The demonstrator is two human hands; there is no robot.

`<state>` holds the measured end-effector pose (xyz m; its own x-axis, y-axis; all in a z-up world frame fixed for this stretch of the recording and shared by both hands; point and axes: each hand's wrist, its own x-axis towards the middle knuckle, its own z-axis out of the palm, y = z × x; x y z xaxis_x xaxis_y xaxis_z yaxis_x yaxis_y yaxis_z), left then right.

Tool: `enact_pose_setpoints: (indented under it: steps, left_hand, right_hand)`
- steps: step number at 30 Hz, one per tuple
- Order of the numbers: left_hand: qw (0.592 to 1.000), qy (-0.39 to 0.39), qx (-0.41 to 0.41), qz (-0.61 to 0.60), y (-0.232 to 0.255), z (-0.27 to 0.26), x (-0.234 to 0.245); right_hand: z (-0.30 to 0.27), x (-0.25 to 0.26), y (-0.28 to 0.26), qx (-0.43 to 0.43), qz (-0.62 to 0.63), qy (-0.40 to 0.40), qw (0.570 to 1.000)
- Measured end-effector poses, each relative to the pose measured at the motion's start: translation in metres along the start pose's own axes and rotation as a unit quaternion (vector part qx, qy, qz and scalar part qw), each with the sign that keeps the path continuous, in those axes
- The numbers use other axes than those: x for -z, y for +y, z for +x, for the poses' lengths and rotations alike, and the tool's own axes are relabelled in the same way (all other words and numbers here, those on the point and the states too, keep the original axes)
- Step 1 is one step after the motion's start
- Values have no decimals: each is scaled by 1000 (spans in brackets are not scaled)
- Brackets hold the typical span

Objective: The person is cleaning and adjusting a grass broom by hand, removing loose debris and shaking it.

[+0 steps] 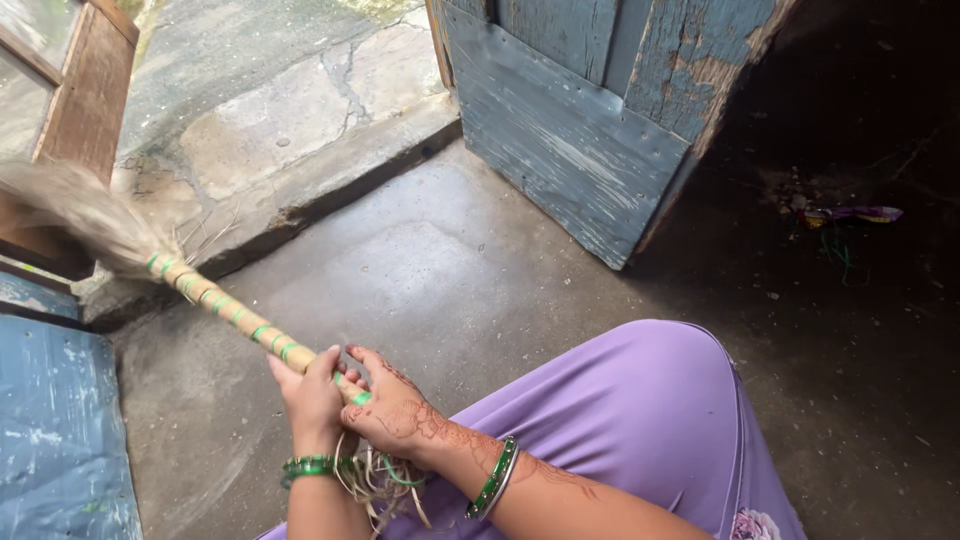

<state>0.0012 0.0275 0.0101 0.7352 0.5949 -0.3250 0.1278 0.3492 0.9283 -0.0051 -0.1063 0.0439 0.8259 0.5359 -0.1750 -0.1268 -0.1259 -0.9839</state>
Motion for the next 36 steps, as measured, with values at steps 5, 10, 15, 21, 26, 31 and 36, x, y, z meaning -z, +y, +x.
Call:
enact_pose_setpoints:
  steps: [5, 10, 15, 21, 26, 31, 36]
  left_hand:
    - [993, -46, 21, 103, 2, 34, -27]
    - [979, -177, 48, 89, -2, 43, -74]
    - [925, -377, -26, -51, -24, 47, -110]
    - [909, -386, -40, -151, -26, 21, -108]
    - [964, -213, -116, -106, -6, 43, -62]
    - [975, -22, -194, 105, -37, 96, -12]
    - [923, -33, -280, 261, -61, 132, -16]
  right_hand:
    - [3, 2, 10, 54, 25, 119, 991]
    - [-11, 23, -17, 27, -21, 213, 976]
    - [-26, 30, -25, 2, -84, 276, 958]
    - [-33, 43, -7, 161, -245, 283, 913]
    - [1, 40, -3, 62, -185, 62, 979]
    - [48, 22, 28, 149, -9, 45, 988]
    - [64, 5, 50, -12, 146, 33, 989]
